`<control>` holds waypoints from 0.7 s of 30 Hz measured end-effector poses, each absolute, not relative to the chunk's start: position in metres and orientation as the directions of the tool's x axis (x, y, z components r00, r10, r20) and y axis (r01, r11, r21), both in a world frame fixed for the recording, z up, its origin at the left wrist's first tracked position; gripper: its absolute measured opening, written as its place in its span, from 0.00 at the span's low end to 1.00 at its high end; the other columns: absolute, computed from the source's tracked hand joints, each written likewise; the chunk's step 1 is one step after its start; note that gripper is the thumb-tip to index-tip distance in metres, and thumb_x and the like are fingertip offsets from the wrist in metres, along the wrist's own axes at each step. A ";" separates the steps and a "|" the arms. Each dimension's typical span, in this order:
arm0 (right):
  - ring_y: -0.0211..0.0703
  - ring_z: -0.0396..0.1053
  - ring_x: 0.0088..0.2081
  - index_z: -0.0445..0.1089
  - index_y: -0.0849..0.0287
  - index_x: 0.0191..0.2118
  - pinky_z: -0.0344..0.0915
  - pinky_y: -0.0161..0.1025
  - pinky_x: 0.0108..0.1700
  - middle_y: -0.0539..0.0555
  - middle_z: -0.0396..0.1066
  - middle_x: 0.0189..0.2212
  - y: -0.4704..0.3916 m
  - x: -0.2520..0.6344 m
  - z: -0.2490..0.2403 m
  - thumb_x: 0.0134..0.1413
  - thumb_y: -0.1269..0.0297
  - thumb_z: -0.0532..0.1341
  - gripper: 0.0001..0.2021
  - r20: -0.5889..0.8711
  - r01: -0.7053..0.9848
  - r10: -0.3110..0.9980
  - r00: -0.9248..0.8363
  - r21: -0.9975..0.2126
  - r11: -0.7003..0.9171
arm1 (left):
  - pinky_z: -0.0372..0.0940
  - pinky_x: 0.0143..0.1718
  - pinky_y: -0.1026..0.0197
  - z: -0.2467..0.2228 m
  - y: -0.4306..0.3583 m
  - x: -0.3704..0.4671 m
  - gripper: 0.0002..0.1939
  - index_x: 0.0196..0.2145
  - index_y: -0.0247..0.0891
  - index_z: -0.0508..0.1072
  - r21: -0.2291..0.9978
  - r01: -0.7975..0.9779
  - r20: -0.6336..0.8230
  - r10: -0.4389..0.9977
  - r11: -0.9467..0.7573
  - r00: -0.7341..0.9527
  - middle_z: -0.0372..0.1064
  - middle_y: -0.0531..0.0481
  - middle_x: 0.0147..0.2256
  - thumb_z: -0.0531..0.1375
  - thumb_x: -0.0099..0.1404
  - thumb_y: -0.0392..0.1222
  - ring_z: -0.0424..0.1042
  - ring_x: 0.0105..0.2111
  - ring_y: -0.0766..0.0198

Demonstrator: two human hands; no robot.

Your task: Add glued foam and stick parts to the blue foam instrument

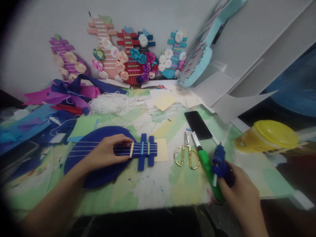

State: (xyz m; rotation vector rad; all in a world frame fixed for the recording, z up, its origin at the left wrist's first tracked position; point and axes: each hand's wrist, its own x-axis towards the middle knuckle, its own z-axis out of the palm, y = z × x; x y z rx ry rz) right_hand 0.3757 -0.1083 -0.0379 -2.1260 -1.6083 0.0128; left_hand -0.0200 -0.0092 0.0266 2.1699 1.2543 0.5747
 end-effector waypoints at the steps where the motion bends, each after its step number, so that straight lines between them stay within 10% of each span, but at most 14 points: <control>1: 0.57 0.70 0.37 0.67 0.60 0.45 0.64 0.47 0.34 0.61 0.72 0.41 -0.109 0.377 -0.039 0.40 0.51 0.54 0.26 0.244 0.909 0.919 0.308 -0.362 -0.209 | 0.63 0.36 0.57 0.025 -0.007 -0.019 0.17 0.40 0.38 0.72 0.645 0.651 0.076 0.881 -0.401 0.467 0.69 0.48 0.34 0.62 0.50 0.37 0.68 0.34 0.60; 21: 0.57 0.70 0.37 0.65 0.59 0.49 0.64 0.47 0.37 0.63 0.71 0.43 -0.113 0.376 -0.036 0.45 0.50 0.53 0.26 0.152 0.871 0.929 0.339 -0.423 -0.249 | 0.61 0.32 0.59 0.015 0.008 -0.011 0.17 0.40 0.36 0.71 0.527 0.736 0.007 0.868 -0.425 0.496 0.69 0.47 0.31 0.62 0.50 0.37 0.67 0.31 0.60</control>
